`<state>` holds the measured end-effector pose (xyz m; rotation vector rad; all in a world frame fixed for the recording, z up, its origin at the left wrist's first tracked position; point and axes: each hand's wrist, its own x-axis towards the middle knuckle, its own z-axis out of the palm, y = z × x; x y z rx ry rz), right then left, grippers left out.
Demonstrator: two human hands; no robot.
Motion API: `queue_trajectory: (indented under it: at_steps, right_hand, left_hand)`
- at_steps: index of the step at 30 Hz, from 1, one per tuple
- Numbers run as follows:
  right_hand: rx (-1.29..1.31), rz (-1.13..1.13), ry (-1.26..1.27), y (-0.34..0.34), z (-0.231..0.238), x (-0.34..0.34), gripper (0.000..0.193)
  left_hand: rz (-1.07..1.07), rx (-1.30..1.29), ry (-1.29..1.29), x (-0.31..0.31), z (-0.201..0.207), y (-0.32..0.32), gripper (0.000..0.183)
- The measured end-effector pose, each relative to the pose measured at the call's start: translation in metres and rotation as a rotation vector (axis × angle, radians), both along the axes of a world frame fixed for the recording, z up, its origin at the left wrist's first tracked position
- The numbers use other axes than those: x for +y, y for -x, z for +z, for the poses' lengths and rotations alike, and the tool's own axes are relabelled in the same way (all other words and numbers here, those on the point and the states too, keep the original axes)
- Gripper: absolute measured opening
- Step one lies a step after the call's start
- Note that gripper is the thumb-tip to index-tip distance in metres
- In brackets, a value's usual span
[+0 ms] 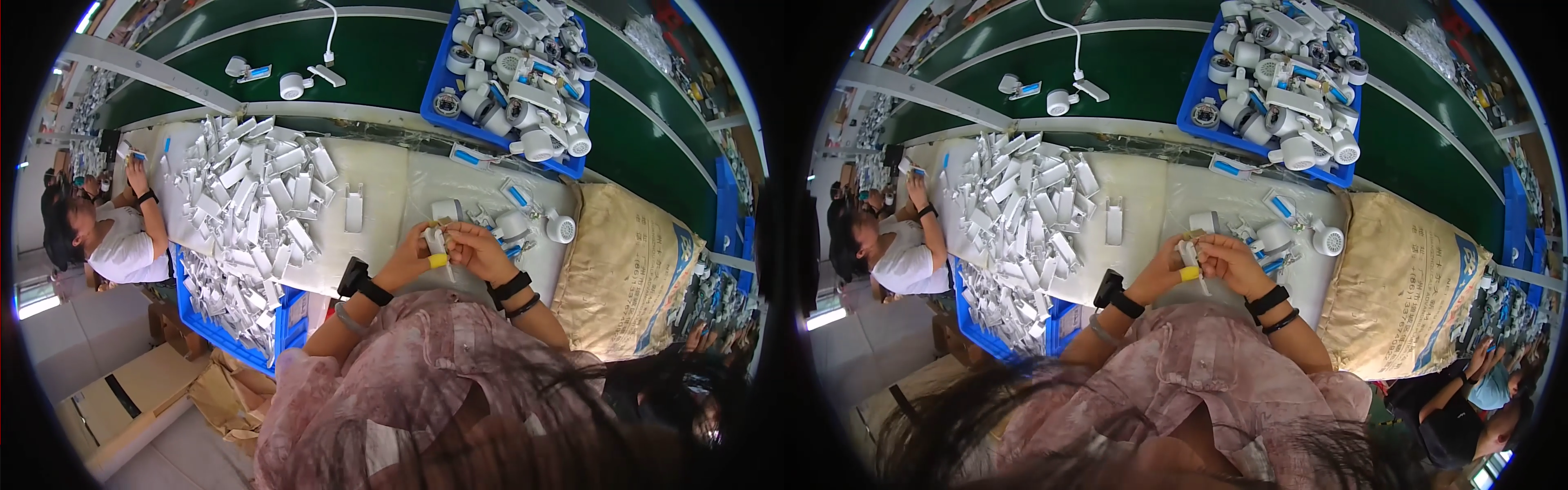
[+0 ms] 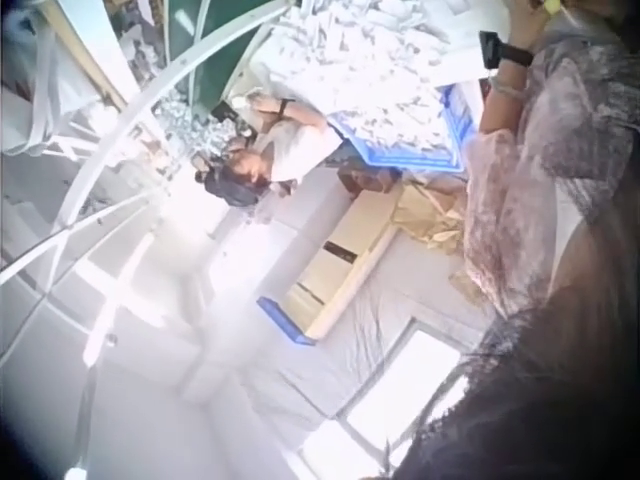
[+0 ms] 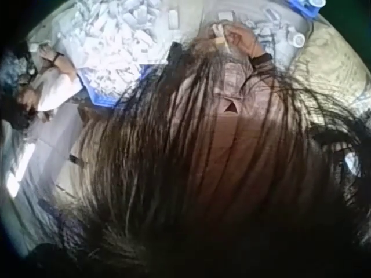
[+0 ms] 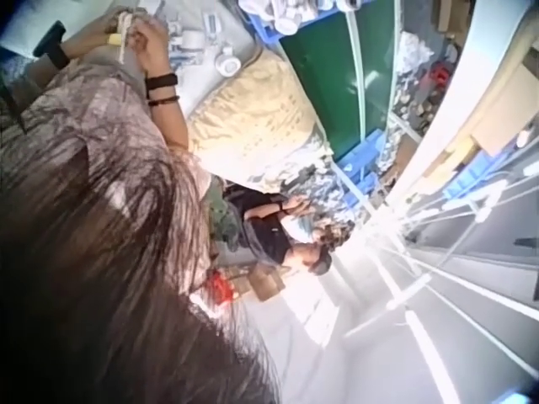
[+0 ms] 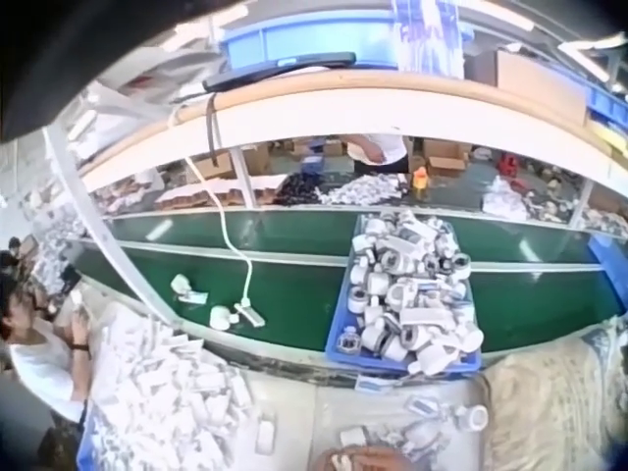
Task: The person assembles electronic devices by connecting wires from a motor component to a circuit board inside a white plastic housing. They snap the motor into the housing, add a white plastic cover, and place the completed unit into a blue bin.
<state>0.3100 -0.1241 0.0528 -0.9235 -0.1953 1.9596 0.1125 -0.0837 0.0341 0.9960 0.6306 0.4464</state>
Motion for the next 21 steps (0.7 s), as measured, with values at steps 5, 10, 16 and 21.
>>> queue_trajectory:
  at_steps: [5, 10, 16, 21]
  right_hand:
    - [-0.872, 0.165, -0.232, 0.007, 0.015, -0.003, 0.021]
    - [-1.733, -0.029, -0.826, 0.014, 0.007, 0.008, 0.02]
    - [-1.553, 0.251, -1.057, -0.002, 0.015, 0.017, 0.015]
    - [-0.765, 0.595, -0.539, -0.015, 0.046, 0.003, 0.011]
  left_hand:
    - [-0.003, 0.096, 0.406, -0.001, -0.009, -0.002, 0.049]
    - [0.118, 0.026, 0.513, 0.004, 0.011, 0.003, 0.039]
    - [-0.098, 0.264, 0.106, 0.026, 0.049, 0.016, 0.032]
    - [-0.339, 0.341, -0.163, 0.043, 0.055, 0.03, 0.025]
